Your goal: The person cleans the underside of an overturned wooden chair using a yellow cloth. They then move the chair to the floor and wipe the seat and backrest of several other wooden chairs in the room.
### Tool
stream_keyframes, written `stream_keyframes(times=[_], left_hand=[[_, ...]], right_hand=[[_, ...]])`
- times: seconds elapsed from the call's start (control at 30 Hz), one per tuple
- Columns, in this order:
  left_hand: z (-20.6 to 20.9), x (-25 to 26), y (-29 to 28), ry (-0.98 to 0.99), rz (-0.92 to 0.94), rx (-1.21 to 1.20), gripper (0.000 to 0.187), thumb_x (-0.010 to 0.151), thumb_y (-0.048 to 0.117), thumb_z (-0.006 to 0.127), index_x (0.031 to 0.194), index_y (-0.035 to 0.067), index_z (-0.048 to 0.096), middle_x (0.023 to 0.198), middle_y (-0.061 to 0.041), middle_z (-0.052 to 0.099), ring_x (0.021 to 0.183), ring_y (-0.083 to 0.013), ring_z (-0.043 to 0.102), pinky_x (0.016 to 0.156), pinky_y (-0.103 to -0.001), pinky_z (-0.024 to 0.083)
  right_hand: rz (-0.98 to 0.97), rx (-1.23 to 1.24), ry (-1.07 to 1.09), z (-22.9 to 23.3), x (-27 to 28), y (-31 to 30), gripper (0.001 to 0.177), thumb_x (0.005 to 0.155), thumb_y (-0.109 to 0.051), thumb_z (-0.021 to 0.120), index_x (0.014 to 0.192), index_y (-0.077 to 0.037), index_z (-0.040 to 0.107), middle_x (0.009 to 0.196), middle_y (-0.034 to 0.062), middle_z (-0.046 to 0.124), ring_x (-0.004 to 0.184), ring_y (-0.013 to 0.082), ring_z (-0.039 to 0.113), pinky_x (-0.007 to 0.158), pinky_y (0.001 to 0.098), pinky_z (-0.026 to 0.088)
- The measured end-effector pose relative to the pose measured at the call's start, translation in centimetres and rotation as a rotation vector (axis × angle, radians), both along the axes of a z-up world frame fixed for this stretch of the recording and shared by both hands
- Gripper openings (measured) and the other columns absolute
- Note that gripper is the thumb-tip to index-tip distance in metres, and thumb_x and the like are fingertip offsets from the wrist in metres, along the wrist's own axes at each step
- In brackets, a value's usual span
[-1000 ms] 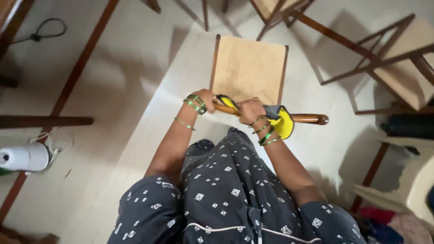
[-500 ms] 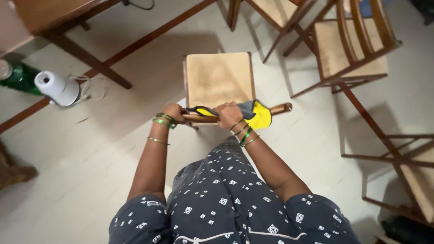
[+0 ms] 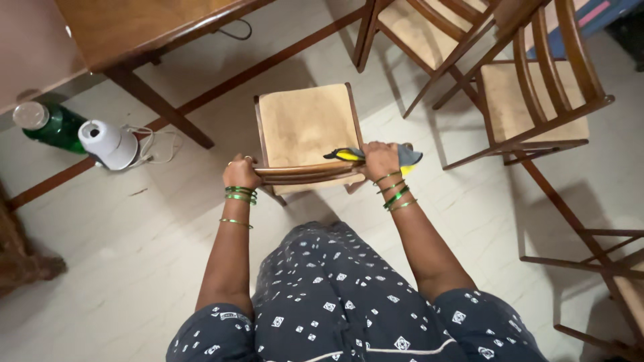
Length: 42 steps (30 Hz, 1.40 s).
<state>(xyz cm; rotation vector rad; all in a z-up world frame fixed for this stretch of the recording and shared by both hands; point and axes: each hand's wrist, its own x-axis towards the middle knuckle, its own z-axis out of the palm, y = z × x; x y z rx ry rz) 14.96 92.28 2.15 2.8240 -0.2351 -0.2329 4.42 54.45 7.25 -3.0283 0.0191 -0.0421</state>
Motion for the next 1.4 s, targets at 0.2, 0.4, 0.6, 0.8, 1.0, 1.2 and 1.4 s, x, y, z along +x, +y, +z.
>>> stream_keyframes(times=[0.2,0.4,0.6,0.8,1.0,1.2,1.4], left_hand=[[-0.5,4.3,-0.8,-0.039,-0.001,0.043,0.037,0.065,0.017,0.084,0.102,0.021,0.080,0.106,-0.007,0.070,0.095,-0.0341,0.071,0.078,-0.044,0.060],[-0.9,11.0,-2.0,-0.061,-0.038,0.096,0.034,0.066,0.017,0.082,0.100,0.020,0.079,0.104,-0.007,0.071,0.093,-0.0319,0.071,0.075,-0.043,0.061],[-2.8,21.1,-1.5,-0.103,-0.101,0.149,0.035,0.066,0.020,0.085,0.101,0.019,0.079,0.101,-0.009,0.070,0.085,-0.0305,0.072,0.066,-0.043,0.061],[-2.6,29.6,-1.2,-0.128,-0.222,0.213,0.029,0.066,0.025,0.087,0.093,0.018,0.078,0.094,-0.009,0.068,0.080,-0.0319,0.072,0.061,-0.043,0.060],[-2.4,31.4,-0.1,-0.147,-0.271,0.094,0.033,0.073,0.017,0.081,0.105,0.020,0.077,0.093,-0.009,0.067,0.078,-0.0322,0.071,0.060,-0.045,0.059],[-2.5,31.5,-0.1,-0.120,-0.350,-0.011,0.044,0.066,0.019,0.083,0.109,0.015,0.074,0.097,-0.010,0.066,0.078,-0.0336,0.070,0.057,-0.047,0.058],[-3.1,33.6,-0.2,-0.022,-0.542,0.056,0.035,0.068,0.029,0.086,0.098,0.018,0.071,0.105,-0.008,0.064,0.086,-0.0328,0.071,0.067,-0.046,0.060]], right_hand=[[-0.059,-0.032,0.023,-0.3,1.5,0.4,0.057,0.063,-0.049,0.089,0.103,-0.014,0.069,0.100,0.0055,0.066,0.101,0.0291,0.061,0.092,0.0522,0.041],[-0.077,-0.016,0.064,-0.6,6.6,-0.2,0.055,0.066,-0.052,0.087,0.100,-0.012,0.068,0.100,0.0056,0.065,0.103,0.0291,0.060,0.091,0.0518,0.041],[-0.103,0.015,-0.070,-1.6,12.7,2.1,0.054,0.070,-0.056,0.083,0.097,-0.012,0.067,0.102,0.0079,0.065,0.099,0.0305,0.060,0.087,0.0516,0.041],[-0.192,0.086,0.086,-0.7,18.4,5.2,0.050,0.070,-0.052,0.085,0.094,-0.012,0.067,0.091,0.0087,0.067,0.088,0.0318,0.064,0.078,0.0498,0.047],[-0.215,0.255,0.360,-0.1,22.3,5.5,0.041,0.069,-0.041,0.088,0.090,-0.012,0.068,0.083,0.0114,0.073,0.083,0.0342,0.071,0.076,0.0488,0.055],[-0.316,0.195,0.534,-0.2,22.4,5.9,0.042,0.067,-0.040,0.088,0.097,-0.015,0.072,0.087,0.0119,0.075,0.086,0.0351,0.072,0.075,0.0489,0.057],[-0.538,0.100,0.492,-2.9,18.6,10.2,0.042,0.068,-0.041,0.087,0.098,-0.016,0.073,0.087,0.0131,0.076,0.085,0.0336,0.073,0.077,0.0462,0.059]])
